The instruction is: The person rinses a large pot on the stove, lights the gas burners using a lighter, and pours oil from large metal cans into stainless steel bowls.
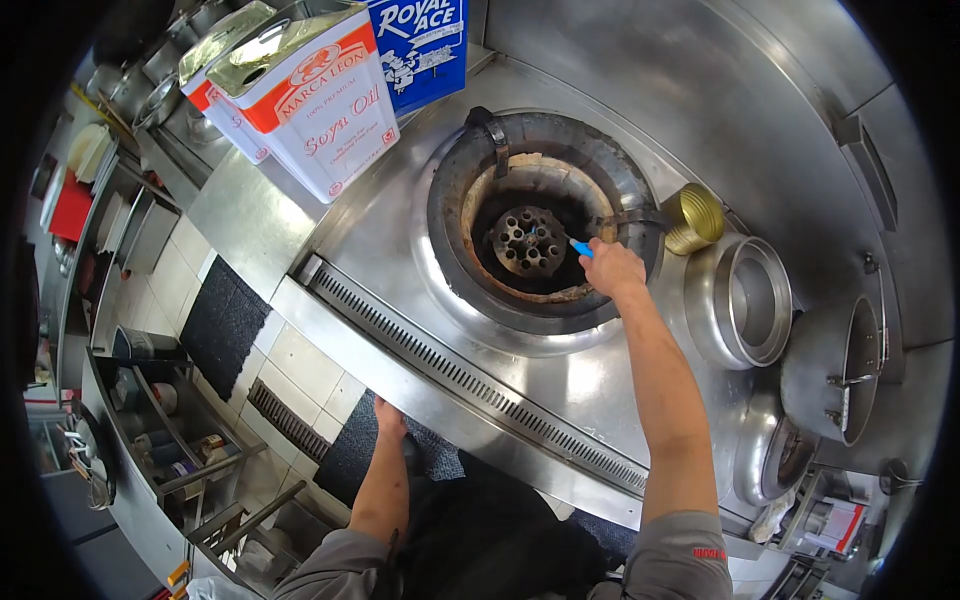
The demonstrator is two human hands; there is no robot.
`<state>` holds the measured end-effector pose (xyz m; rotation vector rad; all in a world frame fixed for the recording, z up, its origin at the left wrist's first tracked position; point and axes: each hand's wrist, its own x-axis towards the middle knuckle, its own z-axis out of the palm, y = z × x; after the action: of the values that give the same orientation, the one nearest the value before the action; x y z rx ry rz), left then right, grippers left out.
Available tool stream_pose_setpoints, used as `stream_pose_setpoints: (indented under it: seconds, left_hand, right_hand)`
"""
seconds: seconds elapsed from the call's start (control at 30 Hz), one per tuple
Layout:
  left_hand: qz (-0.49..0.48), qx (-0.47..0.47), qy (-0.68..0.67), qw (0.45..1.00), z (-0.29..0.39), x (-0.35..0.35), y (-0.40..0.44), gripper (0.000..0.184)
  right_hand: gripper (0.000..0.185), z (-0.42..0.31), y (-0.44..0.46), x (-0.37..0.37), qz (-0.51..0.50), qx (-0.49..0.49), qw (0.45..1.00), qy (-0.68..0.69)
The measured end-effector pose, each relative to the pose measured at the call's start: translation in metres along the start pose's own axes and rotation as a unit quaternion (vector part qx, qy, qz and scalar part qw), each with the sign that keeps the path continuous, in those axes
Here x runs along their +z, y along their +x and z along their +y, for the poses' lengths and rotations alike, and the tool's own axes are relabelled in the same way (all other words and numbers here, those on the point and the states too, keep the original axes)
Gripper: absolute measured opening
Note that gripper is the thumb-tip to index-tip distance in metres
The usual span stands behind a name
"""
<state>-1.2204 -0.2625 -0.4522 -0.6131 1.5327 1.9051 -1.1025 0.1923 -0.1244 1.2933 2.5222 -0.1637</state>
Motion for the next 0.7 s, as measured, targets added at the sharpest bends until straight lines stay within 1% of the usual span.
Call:
stream_pose_setpoints:
  seconds: [0.1,0.3,0.4,0.57,0.7]
  left_hand:
    - [-0.013,0.025,0.02,0.999,-0.001,0.0,0.002,0.044]
    - [-0.023,0.026,0.013,0.999,-0.002,-0.002,0.004,0.043]
    - [-0.036,0.046,0.015,0.998,-0.005,-0.003,0.003,0.041]
    - [-0.01,0.011,0.0,1.0,-0.002,0.001,-0.006,0.039]
    - [-0.004,-0.005,-0.009,1.0,-0.002,0.002,-0.004,0.039]
  right_hand:
    - [0.034,0.006,-0.004,-0.003,-0.018,-0.002,1.0,-0.019]
    - [0.035,-0.014,0.006,0.01,-0.053,-0.007,0.998,-0.034]
    - [0.036,-0.021,0.013,0.017,-0.067,-0.007,0.997,-0.039]
    - [0.036,-0.025,0.019,0.024,-0.085,-0.008,0.995,-0.051]
    - [0.035,-0.025,0.019,0.023,-0.08,-0.007,0.996,-0.038]
